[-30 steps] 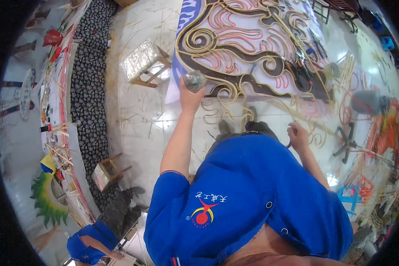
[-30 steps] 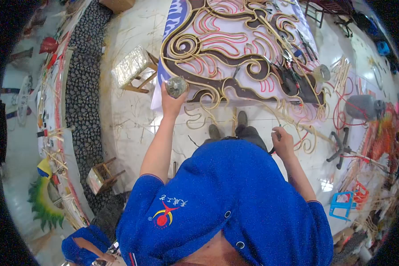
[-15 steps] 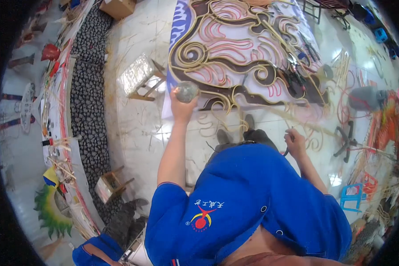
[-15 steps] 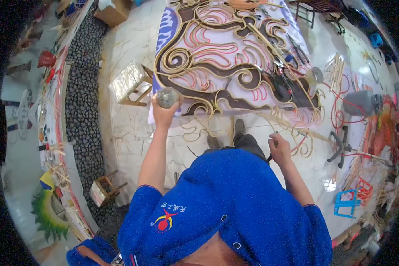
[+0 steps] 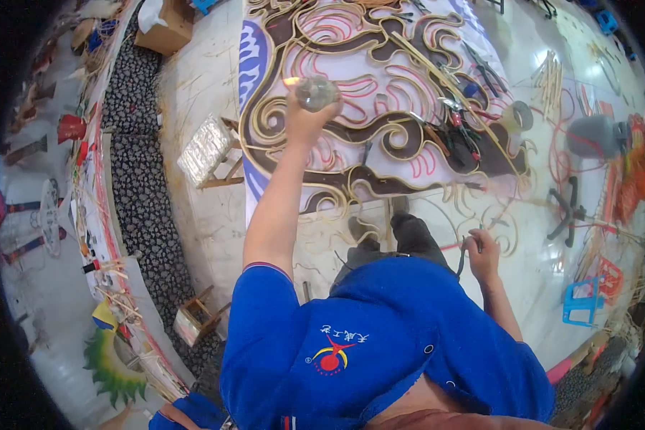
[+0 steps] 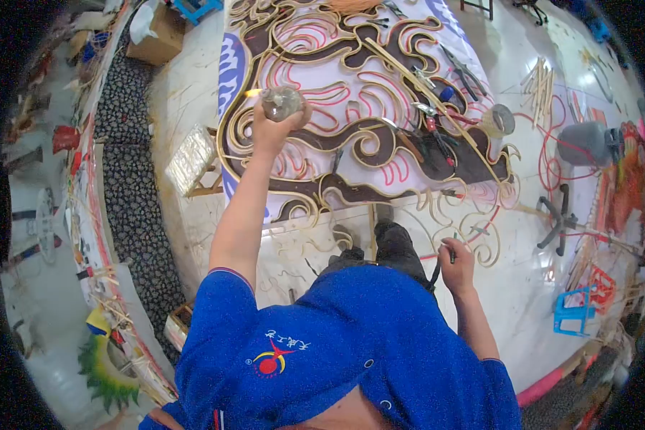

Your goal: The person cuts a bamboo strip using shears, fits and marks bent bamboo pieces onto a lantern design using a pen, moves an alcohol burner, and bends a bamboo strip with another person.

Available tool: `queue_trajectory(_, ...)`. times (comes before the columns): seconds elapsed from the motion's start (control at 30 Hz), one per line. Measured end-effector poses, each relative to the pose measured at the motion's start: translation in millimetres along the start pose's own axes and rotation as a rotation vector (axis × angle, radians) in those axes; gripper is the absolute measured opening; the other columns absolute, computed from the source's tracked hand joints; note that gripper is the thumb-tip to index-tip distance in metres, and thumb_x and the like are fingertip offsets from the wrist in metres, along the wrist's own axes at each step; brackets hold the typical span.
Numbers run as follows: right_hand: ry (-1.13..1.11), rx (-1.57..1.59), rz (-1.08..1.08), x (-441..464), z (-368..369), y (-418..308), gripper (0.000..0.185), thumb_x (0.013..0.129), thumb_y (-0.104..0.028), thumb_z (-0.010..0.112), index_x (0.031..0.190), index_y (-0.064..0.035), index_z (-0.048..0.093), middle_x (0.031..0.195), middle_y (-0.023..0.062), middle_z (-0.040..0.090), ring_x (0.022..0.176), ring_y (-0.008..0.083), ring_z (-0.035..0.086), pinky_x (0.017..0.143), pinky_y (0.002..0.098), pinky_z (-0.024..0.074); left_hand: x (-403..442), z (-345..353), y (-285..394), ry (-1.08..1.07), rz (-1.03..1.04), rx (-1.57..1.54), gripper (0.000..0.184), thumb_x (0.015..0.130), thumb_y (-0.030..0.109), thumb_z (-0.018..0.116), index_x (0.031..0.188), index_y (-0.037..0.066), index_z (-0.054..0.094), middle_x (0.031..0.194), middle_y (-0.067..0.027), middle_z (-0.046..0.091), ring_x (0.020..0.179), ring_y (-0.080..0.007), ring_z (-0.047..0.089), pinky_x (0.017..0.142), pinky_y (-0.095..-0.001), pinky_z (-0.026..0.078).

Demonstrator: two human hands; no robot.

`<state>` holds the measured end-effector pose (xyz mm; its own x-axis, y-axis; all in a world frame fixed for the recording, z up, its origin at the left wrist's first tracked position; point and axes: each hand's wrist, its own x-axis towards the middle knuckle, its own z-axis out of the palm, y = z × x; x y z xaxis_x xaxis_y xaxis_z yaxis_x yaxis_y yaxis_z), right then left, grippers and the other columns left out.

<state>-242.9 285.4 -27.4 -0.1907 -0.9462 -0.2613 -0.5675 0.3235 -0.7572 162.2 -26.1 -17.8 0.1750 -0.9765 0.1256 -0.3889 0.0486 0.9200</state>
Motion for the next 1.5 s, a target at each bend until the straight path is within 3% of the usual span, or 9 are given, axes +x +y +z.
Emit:
queue_trajectory(0.1, 0.002, 0.011, 0.066, 8.2, -5.5, 9.0, 0.019, 0.093, -0.007, 0.063, 0.109, 0.0016, 0.066, 0.083, 0.0107, 0.072, 0.074, 0.0159, 0.068, 0.068, 0.0293, 0.053, 5.8, 38.4, -2.4, -0.114, -0.026, -0.134, 0.074, 0.066, 0.025, 0.09, 0.127, 0.001, 0.056, 0.115, -0.0112, 0.067, 0.103, -0.0216, 0.066, 0.092, -0.0341, 0.052)
queue_trajectory(0.33, 0.051, 0.074, 0.067, 33.0, -2.9, 16.0, 0.018, 0.091, -0.008, 0.066, 0.106, -0.0006, 0.069, 0.079, 0.0115, 0.069, 0.069, 0.0177, 0.065, 0.066, 0.031, 0.0519, 26.0, 82.2, -17.0, -0.239, -0.086, 0.121, 0.075, 0.065, 0.025, 0.091, 0.125, 0.0, 0.053, 0.114, -0.0121, 0.066, 0.103, -0.0219, 0.066, 0.093, -0.0346, 0.052)
queue_trajectory(0.77, 0.062, 0.105, 0.061, 42.5, -6.4, 29.4, 0.02, 0.091, -0.01, 0.067, 0.108, -0.0012, 0.069, 0.083, 0.0131, 0.071, 0.073, 0.0198, 0.067, 0.069, 0.0323, 0.0527, 65.8, 105.0, -32.8, -0.224, 0.009, 0.035, 0.066, 0.067, 0.019, 0.09, 0.12, 0.0, 0.055, 0.106, -0.0096, 0.07, 0.097, -0.0193, 0.068, 0.089, -0.0332, 0.054)
queue_trajectory(1.03, -0.01, 0.057, 0.106, 42.1, -14.4, 30.1, 0.017, 0.095, -0.004, 0.063, 0.11, 0.0021, 0.067, 0.087, 0.0086, 0.071, 0.083, 0.0137, 0.069, 0.073, 0.0279, 0.0563, 60.0, 110.2, -38.0, -0.153, 0.061, 0.077, 0.067, 0.066, 0.021, 0.092, 0.119, 0.0, 0.055, 0.107, -0.0086, 0.07, 0.098, -0.0185, 0.068, 0.09, -0.0319, 0.054)
queue_trajectory(1.17, 0.042, 0.078, 0.081, 45.2, -9.6, 25.5, 0.02, 0.09, -0.011, 0.067, 0.107, -0.0024, 0.07, 0.082, 0.0138, 0.07, 0.074, 0.0214, 0.069, 0.069, 0.0332, 0.053, 53.9, 103.0, -47.6, -0.084, 0.201, 0.091, 0.064, 0.071, 0.021, 0.088, 0.121, 0.0, 0.054, 0.105, -0.0091, 0.069, 0.093, -0.0191, 0.068, 0.088, -0.0316, 0.053)
queue_trajectory(1.23, 0.034, -0.016, 0.032, 37.2, -9.0, 28.8, 0.019, 0.09, -0.011, 0.067, 0.107, -0.0026, 0.07, 0.081, 0.0136, 0.07, 0.073, 0.0209, 0.068, 0.068, 0.033, 0.0529, 30.7, 96.2, -43.4, 0.26, 0.334, 0.341, 0.045, 0.08, 0.019, 0.08, 0.116, 0.002, 0.059, 0.096, -0.0076, 0.068, 0.088, -0.0191, 0.067, 0.083, -0.0324, 0.053)
queue_trajectory(1.3, 0.062, -0.05, -0.02, 49.6, -10.4, 26.5, 0.019, 0.09, -0.01, 0.067, 0.107, -0.0025, 0.069, 0.081, 0.0133, 0.071, 0.072, 0.0203, 0.068, 0.067, 0.0325, 0.0527, -1.3, 88.0, -40.5, 0.059, 0.125, 0.29, 0.027, 0.086, 0.016, 0.071, 0.11, 0.004, 0.064, 0.089, -0.0084, 0.068, 0.084, -0.0219, 0.067, 0.079, -0.036, 0.053)
queue_trajectory(1.37, 0.07, -0.038, -0.045, 48.0, -8.5, 12.0, 0.019, 0.09, -0.01, 0.067, 0.107, -0.0022, 0.069, 0.081, 0.0131, 0.071, 0.071, 0.0199, 0.068, 0.067, 0.0322, 0.0526, -23.8, 91.1, -29.1, -0.116, 0.077, 0.313, 0.02, 0.089, 0.019, 0.068, 0.103, 0.005, 0.069, 0.088, -0.0113, 0.069, 0.082, -0.0283, 0.068, 0.077, -0.0414, 0.053)
queue_trajectory(1.5, -0.031, 0.041, 0.021, 47.6, -9.0, -5.9, 0.019, 0.091, -0.01, 0.065, 0.107, 0.0009, 0.068, 0.083, 0.0111, 0.071, 0.076, 0.0176, 0.068, 0.071, 0.0312, 0.0533, -19.2, 111.4, -23.1, -0.019, 0.151, 0.441, 0.027, 0.091, 0.031, 0.067, 0.099, 0.006, 0.072, 0.09, -0.0166, 0.071, 0.082, -0.0353, 0.069, 0.077, -0.0465, 0.054)
